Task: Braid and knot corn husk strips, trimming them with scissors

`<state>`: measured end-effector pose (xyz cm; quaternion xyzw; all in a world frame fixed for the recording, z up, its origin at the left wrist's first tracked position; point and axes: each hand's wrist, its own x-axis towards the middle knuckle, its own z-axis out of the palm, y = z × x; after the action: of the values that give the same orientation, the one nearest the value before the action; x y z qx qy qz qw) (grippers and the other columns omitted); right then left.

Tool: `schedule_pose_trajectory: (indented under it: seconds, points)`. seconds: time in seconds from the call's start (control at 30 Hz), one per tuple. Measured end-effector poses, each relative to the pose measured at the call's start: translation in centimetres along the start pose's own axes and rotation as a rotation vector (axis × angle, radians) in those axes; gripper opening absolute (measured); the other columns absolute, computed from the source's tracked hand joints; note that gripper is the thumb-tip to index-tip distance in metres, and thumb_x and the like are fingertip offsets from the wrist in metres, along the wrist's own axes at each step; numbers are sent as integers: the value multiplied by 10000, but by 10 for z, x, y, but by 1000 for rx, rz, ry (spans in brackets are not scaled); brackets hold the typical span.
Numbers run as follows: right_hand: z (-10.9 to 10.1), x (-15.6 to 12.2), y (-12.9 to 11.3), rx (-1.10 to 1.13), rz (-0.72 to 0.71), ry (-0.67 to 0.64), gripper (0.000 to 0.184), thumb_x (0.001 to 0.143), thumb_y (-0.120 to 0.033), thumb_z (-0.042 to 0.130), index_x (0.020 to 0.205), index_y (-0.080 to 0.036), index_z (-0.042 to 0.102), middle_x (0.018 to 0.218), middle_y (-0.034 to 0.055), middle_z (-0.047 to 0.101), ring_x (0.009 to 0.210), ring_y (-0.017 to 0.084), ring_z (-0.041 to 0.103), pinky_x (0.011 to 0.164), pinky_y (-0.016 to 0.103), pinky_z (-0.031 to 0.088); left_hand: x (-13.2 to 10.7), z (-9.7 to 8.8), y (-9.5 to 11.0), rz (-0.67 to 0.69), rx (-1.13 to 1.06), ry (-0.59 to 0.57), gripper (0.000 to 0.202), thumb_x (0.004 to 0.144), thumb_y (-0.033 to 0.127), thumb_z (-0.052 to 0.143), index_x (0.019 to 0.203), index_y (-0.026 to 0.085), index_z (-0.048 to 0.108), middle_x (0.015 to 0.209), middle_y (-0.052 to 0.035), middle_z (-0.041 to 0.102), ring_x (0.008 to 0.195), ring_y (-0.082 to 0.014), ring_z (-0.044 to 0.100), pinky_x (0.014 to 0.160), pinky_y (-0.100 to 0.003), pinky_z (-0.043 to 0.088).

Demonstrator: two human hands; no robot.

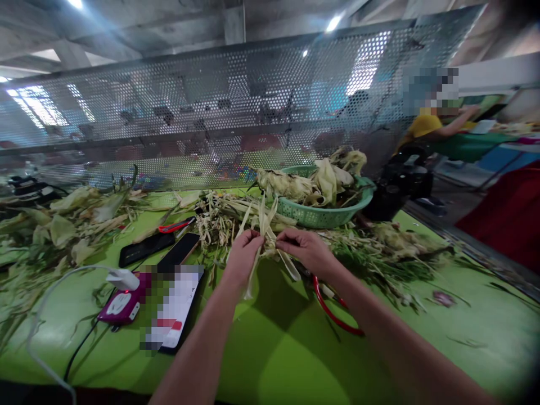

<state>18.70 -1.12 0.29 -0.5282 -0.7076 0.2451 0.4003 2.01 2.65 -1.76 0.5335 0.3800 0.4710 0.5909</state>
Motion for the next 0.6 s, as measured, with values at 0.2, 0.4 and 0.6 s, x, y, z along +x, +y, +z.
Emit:
schedule_pose_trajectory:
  seconds: [0.2,0.4,0.6]
  points:
    - [-37,4,-4,-88,35,29,250,810,-397,564,727,-166,613,627,-26,529,598,121,454,584,230,342,2,-6,9,-45,-71,134,124,679,283,595,649,175,541,527,60,448,490,-71,389,498,-198,301]
    - [-94,-9,-6,-411,13,292,214,806,-350,572,859,-163,661,826,42,625,709,166,565,657,266,405,3,-7,9,-47,-170,148,158,607,285,653,622,165,551,508,61,461,481,-68,401,490,-192,299]
    - [-81,-73,-24,-549,112,95,227,864,-363,506,959,-206,640,901,58,654,725,184,608,644,284,450,2,-8,9,-66,-208,166,183,585,297,679,635,151,580,496,55,482,465,-68,413,476,-198,301]
